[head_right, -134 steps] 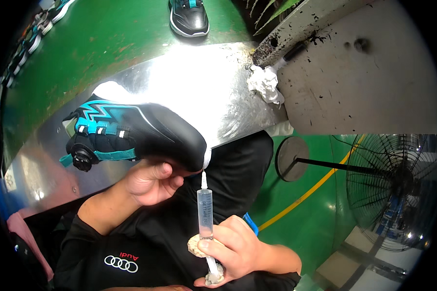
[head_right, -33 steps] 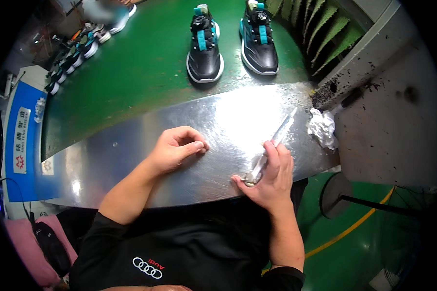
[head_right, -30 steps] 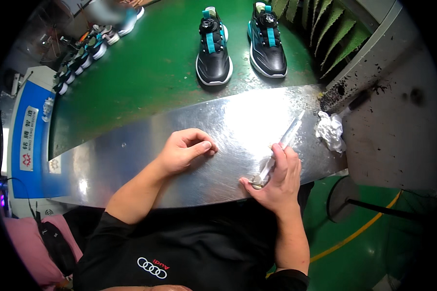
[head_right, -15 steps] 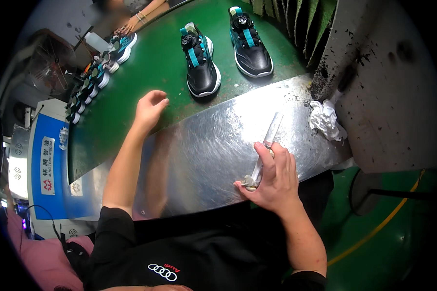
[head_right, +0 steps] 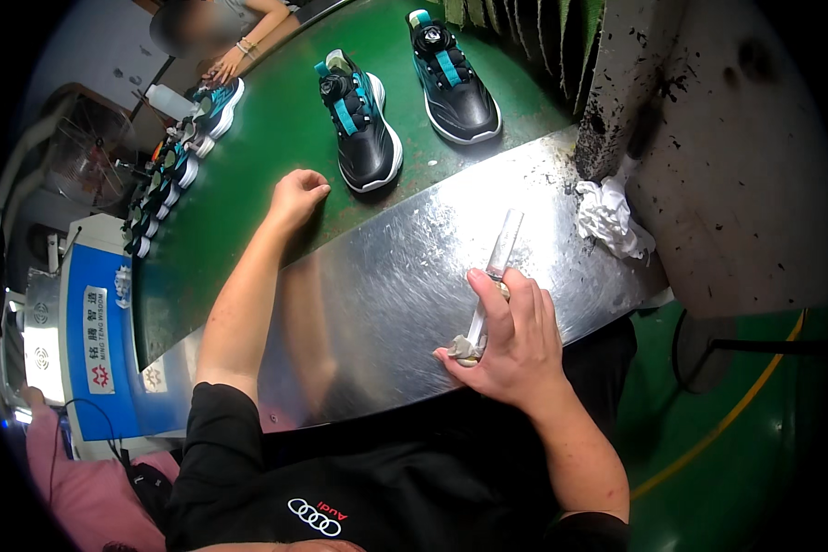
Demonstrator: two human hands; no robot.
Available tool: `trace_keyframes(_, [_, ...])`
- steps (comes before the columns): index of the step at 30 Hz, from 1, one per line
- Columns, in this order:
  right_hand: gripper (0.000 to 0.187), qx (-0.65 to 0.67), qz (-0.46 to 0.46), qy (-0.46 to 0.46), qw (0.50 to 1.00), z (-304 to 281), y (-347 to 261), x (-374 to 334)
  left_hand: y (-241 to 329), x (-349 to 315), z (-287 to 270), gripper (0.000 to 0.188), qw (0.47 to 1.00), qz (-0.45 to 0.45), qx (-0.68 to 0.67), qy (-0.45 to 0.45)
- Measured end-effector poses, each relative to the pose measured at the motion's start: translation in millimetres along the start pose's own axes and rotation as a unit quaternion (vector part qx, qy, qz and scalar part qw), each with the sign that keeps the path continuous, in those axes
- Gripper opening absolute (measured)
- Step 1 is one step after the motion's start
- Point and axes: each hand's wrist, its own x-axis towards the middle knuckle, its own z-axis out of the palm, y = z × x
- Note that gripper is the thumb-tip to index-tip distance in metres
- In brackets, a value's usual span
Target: The person applies adhesive to the rear sole area of multiple athletic shoes using a large syringe, then places each shoe back onto a conveyor belt.
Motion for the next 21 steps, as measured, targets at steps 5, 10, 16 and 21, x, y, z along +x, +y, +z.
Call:
trace_keyframes(5, [0.090, 0.000, -0.002, -0.001, 1.000, 0, 0, -1, 0, 2, 2, 0.017, 0.999, 0.008, 0.032, 0.004])
trace_keyframes(10, [0.089, 0.000, -0.003, -0.004, 1.000, 1, -1, 2, -6, 8, 7, 0.016, 0.999, 0.002, 0.037, -0.003])
trace_keyframes(16, [0.088, -0.005, -0.009, 0.003, 1.000, 0, 0, 0, -4, 13, 11, 0.017, 0.999, -0.024, 0.029, -0.019])
trace_keyframes(21, [0.089, -0.011, -0.009, 0.005, 1.000, 1, -1, 1, -16, 14, 19, 0.017, 0.999, 0.004, 0.031, 0.012])
